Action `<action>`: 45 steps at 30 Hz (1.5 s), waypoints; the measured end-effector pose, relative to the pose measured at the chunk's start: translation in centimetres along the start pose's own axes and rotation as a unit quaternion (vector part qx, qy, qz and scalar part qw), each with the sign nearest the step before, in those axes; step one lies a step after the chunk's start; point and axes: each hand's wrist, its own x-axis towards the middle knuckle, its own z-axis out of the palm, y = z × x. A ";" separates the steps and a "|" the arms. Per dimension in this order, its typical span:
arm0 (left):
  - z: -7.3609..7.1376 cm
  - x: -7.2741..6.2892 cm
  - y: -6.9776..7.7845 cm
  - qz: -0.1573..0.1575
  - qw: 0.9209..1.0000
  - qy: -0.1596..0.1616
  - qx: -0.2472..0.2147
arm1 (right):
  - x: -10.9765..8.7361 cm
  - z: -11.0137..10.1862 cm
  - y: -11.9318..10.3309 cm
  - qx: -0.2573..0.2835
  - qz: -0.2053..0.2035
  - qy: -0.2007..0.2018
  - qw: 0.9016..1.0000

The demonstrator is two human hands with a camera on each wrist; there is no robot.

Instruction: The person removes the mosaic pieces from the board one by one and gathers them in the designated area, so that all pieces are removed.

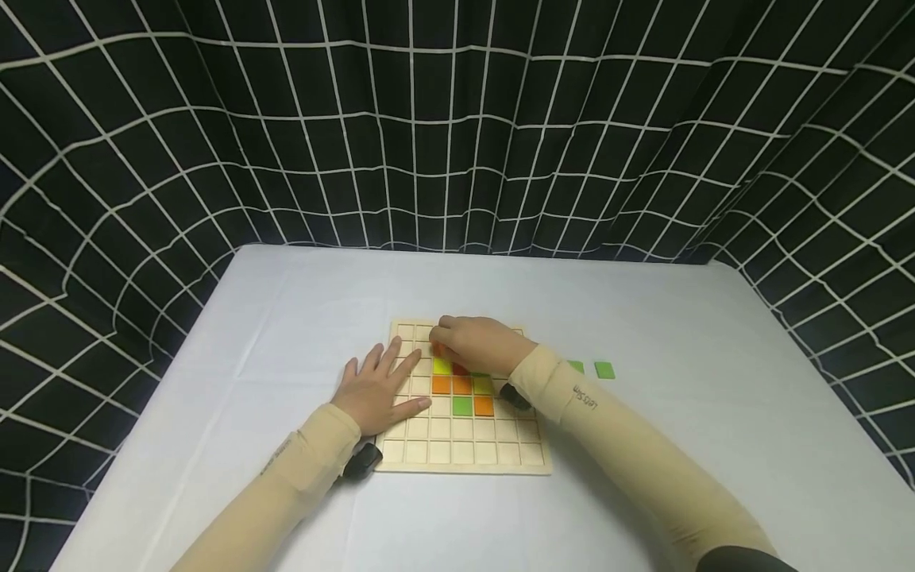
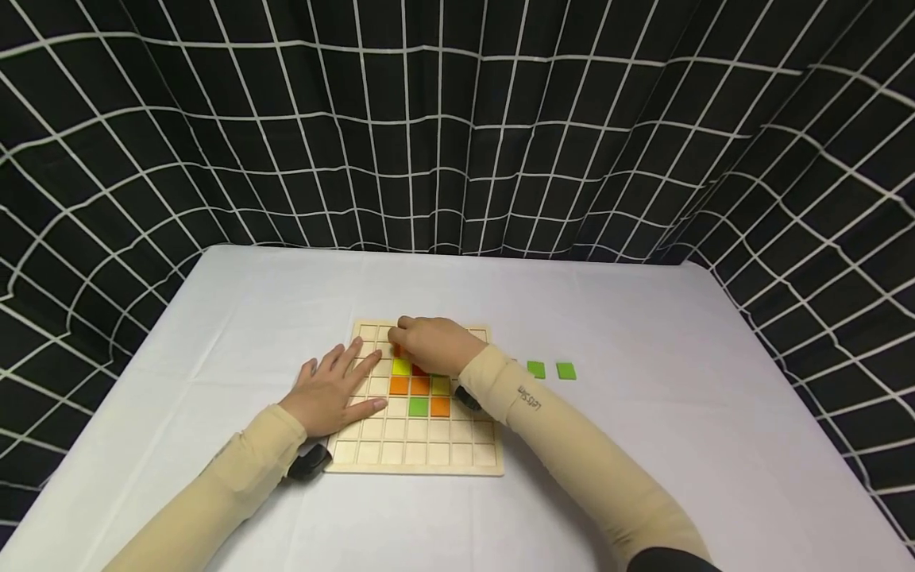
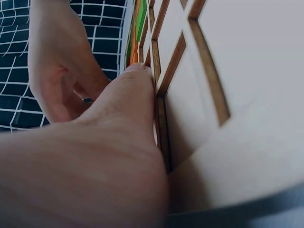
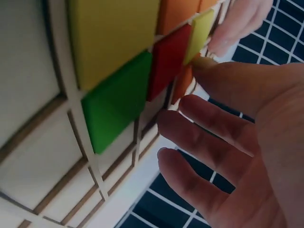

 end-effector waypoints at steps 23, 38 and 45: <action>-0.2 -0.1 0.3 -0.002 1.000 0.003 0.001 | -0.6 0.3 0.3 0.037 -0.004 -0.017 0.999; -0.1 -0.1 0.4 -0.005 1.000 -0.004 -0.004 | -3.1 -1.3 0.3 0.037 0.043 0.015 0.998; -0.6 -0.2 0.6 -0.002 1.000 -0.010 -0.003 | -8.8 -2.8 1.2 0.036 0.080 0.052 0.995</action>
